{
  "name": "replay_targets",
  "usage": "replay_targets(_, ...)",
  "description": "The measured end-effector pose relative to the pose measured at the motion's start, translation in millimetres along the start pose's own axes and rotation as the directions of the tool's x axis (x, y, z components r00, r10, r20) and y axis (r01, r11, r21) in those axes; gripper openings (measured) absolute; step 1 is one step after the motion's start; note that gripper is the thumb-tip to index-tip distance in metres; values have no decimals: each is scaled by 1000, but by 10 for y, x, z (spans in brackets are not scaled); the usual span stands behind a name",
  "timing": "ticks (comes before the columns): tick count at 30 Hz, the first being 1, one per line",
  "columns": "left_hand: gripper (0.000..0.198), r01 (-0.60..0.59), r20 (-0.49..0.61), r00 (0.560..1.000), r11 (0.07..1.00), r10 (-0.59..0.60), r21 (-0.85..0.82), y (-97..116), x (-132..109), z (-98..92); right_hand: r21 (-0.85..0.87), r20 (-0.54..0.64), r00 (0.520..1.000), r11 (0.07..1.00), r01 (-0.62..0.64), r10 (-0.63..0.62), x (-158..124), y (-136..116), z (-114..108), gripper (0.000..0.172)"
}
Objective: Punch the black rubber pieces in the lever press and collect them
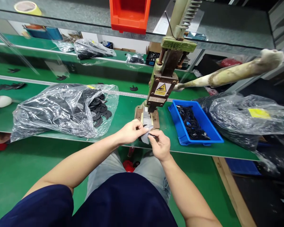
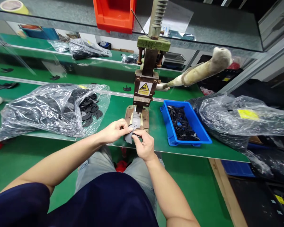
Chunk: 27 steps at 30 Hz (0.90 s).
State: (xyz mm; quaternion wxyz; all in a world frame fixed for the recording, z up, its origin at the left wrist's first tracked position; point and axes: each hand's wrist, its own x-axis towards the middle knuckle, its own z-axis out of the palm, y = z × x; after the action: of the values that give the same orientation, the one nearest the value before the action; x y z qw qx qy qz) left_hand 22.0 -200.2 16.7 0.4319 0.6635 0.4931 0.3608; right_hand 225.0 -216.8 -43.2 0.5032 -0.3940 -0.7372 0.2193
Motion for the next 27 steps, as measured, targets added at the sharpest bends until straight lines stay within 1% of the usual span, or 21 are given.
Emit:
replay_targets(2,38,-51,-45,997,993,56,104,85,-33,11,4,5,1000,1000,1,-1,5,-29,-2,16)
replay_targets(5,34,-178,-99,972,944,213,279,195,-77,16,19,19,1000,1000,12,-13,5,-64,-1,12)
replay_targets(6,34,-201,-96,966,934,239,295,211,-82,17,27,14,1000,1000,15,-15,-2,-66,0,12)
replay_targets(7,35,-208,-85,967,939,239,275,212,-82,20,36,1,1000,999,13,-13,-13,-63,3,12)
replay_targets(9,35,-180,-54,980,972,190,151,172,-68,31,59,-43,999,998,-1,3,-43,-39,11,15)
replay_targets(11,34,-115,-46,992,993,113,-38,96,-49,50,86,-91,995,996,-20,28,-78,-6,22,17)
replay_targets(13,38,-30,-14,1000,969,28,-244,19,-38,68,112,-117,992,993,-37,50,-104,23,30,17)
replay_targets(15,44,77,106,994,917,-38,-391,-32,-35,79,131,-107,992,990,-51,65,-118,38,25,16)
replay_targets(16,46,126,180,982,896,-53,-427,-43,-37,81,136,-90,993,989,-59,71,-121,40,14,16)
replay_targets(18,48,193,273,959,877,-74,-441,-44,-40,86,138,-44,995,987,-78,85,-116,28,-29,17)
replay_targets(21,49,228,306,948,866,-93,-445,-42,-34,103,114,31,995,988,-102,99,-80,-22,-157,18)
replay_targets(23,49,242,328,940,867,-98,-435,-98,-4,103,71,77,991,991,-111,106,-19,-61,-292,18)
replay_targets(24,49,234,319,943,877,-100,-419,-157,26,90,40,94,989,992,-118,114,28,-75,-375,18)
replay_targets(25,48,216,282,953,894,-106,-394,-241,70,63,6,104,986,992,-128,127,87,-79,-468,18)
replay_targets(26,47,191,215,969,914,-118,-358,-348,128,20,-30,104,984,989,-142,145,159,-70,-567,19)
replay_targets(27,45,163,120,984,936,-131,-311,-475,198,-37,-68,96,981,985,-160,166,245,-45,-669,20)
